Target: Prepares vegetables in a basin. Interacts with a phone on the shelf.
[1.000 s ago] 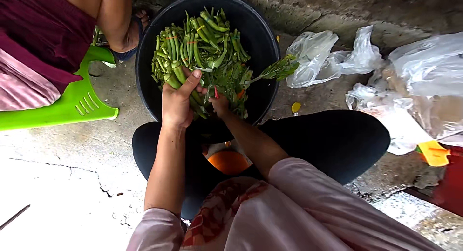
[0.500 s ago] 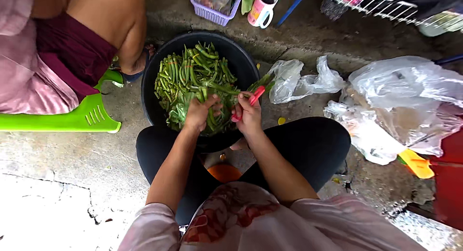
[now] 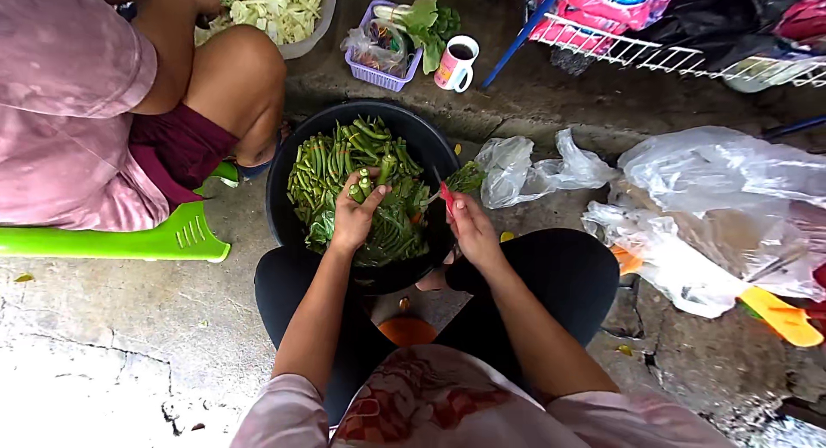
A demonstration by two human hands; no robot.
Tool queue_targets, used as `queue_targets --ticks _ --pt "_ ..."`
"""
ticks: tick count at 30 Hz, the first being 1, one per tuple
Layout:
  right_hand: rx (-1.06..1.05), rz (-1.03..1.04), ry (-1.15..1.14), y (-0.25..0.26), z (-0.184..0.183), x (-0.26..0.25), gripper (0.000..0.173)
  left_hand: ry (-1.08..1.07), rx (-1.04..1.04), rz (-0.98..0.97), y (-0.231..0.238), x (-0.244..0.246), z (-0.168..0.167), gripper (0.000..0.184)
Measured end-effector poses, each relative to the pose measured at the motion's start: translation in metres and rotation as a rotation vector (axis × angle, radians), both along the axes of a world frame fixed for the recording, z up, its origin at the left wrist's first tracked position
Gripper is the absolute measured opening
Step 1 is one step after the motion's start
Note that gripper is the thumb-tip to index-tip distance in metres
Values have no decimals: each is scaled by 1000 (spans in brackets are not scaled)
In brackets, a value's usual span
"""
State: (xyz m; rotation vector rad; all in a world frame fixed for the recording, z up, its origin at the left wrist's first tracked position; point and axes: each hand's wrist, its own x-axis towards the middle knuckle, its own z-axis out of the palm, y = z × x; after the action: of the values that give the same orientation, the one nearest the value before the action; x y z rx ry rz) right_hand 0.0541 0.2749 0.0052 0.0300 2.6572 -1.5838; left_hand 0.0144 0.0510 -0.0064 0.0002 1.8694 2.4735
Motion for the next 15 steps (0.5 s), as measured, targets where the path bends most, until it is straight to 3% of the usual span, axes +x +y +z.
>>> queue_targets --ticks 4,9,15 --pt "210 205 283 14 25 -16 41 104 -155 -75 2 1 -1 31" --pt "291 342 267 15 29 -30 44 140 -278 -115 1 2 -5 31" --pt "295 358 279 18 24 -34 43 134 -324 -142 -1 -2 -7 31"
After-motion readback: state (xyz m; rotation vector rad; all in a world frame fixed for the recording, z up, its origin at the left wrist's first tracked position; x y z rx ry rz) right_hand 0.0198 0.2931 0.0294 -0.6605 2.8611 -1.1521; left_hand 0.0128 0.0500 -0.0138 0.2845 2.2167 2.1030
